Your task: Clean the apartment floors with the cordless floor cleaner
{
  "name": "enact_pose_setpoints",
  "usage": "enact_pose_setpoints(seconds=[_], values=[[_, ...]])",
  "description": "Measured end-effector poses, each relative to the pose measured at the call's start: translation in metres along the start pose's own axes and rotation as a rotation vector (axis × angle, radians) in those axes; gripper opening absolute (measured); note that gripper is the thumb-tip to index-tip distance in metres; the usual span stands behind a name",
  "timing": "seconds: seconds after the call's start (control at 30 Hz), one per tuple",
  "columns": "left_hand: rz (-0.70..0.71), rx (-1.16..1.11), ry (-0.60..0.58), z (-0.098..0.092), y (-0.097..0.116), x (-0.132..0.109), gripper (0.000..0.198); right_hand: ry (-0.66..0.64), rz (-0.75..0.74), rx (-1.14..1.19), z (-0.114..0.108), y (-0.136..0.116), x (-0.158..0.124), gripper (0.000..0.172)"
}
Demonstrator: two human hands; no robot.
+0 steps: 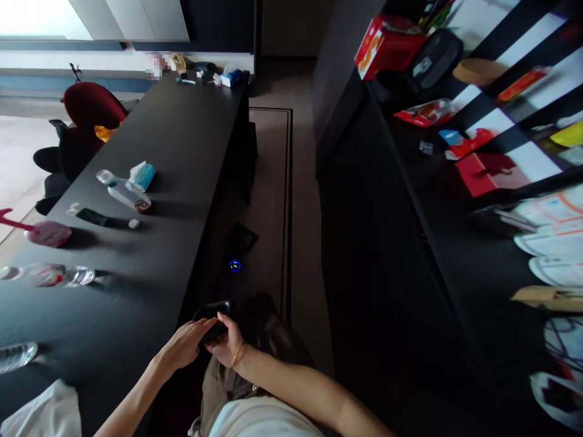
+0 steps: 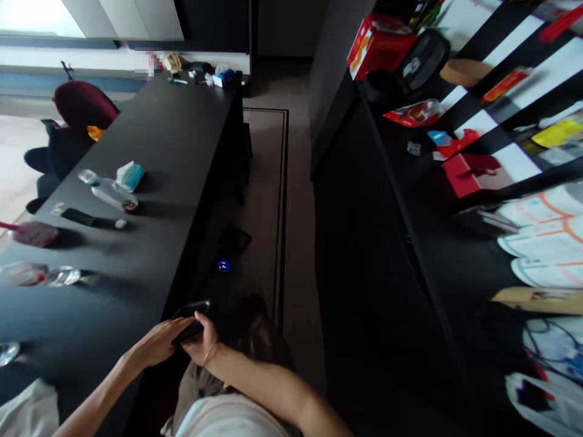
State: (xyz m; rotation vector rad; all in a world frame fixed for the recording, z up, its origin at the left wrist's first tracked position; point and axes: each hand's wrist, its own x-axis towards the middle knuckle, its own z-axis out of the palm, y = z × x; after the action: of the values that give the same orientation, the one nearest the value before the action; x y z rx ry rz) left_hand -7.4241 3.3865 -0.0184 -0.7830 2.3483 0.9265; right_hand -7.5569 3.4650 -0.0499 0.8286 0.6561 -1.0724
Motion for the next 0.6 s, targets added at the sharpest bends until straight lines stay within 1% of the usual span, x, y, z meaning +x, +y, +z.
enact_pose_setpoints(seconds=[0.07,0.13,0.23,0.33,0.4,0.43,0.5,0.57,0.6], values=[[0.018,0.008,-0.007,-0.033,0.011,0.034,0.083,0.012,-0.01,0.017,0.024,-0.04,-0.006,0.019],[0.035,0.018,-0.021,-0.061,0.021,0.069,0.082,0.054,-0.015,0.012,0.043,-0.08,-0.007,0.019],[0.076,0.019,-0.045,-0.095,0.037,0.128,0.079,0.146,-0.034,-0.052,0.065,-0.145,0.0,0.018],[0.107,-0.032,-0.043,-0.121,0.054,0.199,0.073,0.286,-0.145,-0.168,0.083,-0.219,0.01,0.013],[0.12,-0.123,-0.007,-0.14,0.068,0.254,0.07,0.377,-0.287,-0.218,0.097,-0.273,0.018,0.01],[0.119,-0.187,0.026,-0.151,0.076,0.282,0.068,0.386,-0.38,-0.22,0.106,-0.3,0.021,0.009],[0.096,-0.311,0.085,-0.178,0.092,0.341,0.068,0.323,-0.556,-0.189,0.126,-0.356,0.027,0.01],[0.044,-0.388,0.089,-0.209,0.109,0.397,0.071,0.232,-0.675,-0.197,0.15,-0.411,0.031,0.019],[0.02,-0.411,0.072,-0.226,0.116,0.423,0.072,0.22,-0.714,-0.247,0.162,-0.438,0.033,0.026]])
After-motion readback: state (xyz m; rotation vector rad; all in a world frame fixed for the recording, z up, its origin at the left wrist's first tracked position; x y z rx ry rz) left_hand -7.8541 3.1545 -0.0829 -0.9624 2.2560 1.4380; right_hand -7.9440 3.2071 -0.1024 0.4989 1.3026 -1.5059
